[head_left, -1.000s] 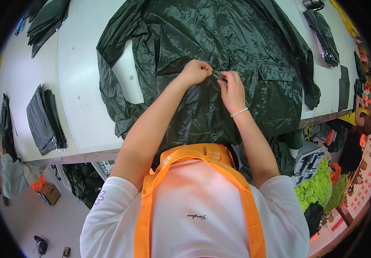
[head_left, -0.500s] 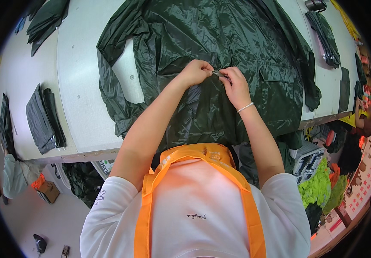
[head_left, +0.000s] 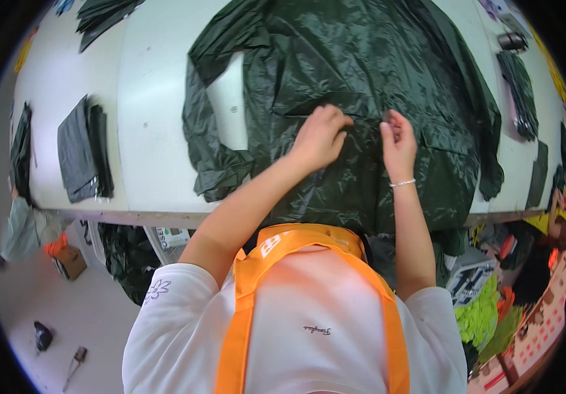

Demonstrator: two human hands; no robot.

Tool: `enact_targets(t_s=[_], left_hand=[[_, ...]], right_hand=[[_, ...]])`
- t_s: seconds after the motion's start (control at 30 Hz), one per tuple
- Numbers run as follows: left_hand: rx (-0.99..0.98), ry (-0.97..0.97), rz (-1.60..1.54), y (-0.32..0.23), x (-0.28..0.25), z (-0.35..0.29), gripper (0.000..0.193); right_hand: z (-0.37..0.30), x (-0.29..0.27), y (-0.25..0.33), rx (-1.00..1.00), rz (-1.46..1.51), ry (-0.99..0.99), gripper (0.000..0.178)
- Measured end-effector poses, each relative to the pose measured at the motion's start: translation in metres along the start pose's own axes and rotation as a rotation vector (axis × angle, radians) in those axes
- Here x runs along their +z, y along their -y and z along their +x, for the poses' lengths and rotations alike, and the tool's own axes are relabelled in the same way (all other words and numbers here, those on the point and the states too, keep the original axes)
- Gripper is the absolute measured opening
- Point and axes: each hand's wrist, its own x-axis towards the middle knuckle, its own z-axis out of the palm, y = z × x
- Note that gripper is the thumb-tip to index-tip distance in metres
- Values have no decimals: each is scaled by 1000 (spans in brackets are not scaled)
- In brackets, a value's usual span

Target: The person folds a dark green jacket on a white table. They smooth the fabric, fold the sleeves and body, and place the folded jacket into a plastic bag. The person then retrieves another jacket from a basket and begins folding it.

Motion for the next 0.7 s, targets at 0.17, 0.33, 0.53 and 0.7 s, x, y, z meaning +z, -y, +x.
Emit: enact_targets(t_s=[0.17, 0.33, 0.53, 0.7], left_hand=[[-143, -309, 103, 17, -37, -58, 22], [-423, -357, 246, 65, -71, -63, 33], [-453, -252, 182, 79, -75, -50, 15], [-505, -180, 214, 80, -76, -43, 9]], right_hand=[[13, 30, 51, -250, -172, 117, 41], [38, 66, 48, -292, -479, 363, 26], [31, 59, 58, -435, -580, 560, 6], [8, 69, 56, -234, -312, 689, 45]])
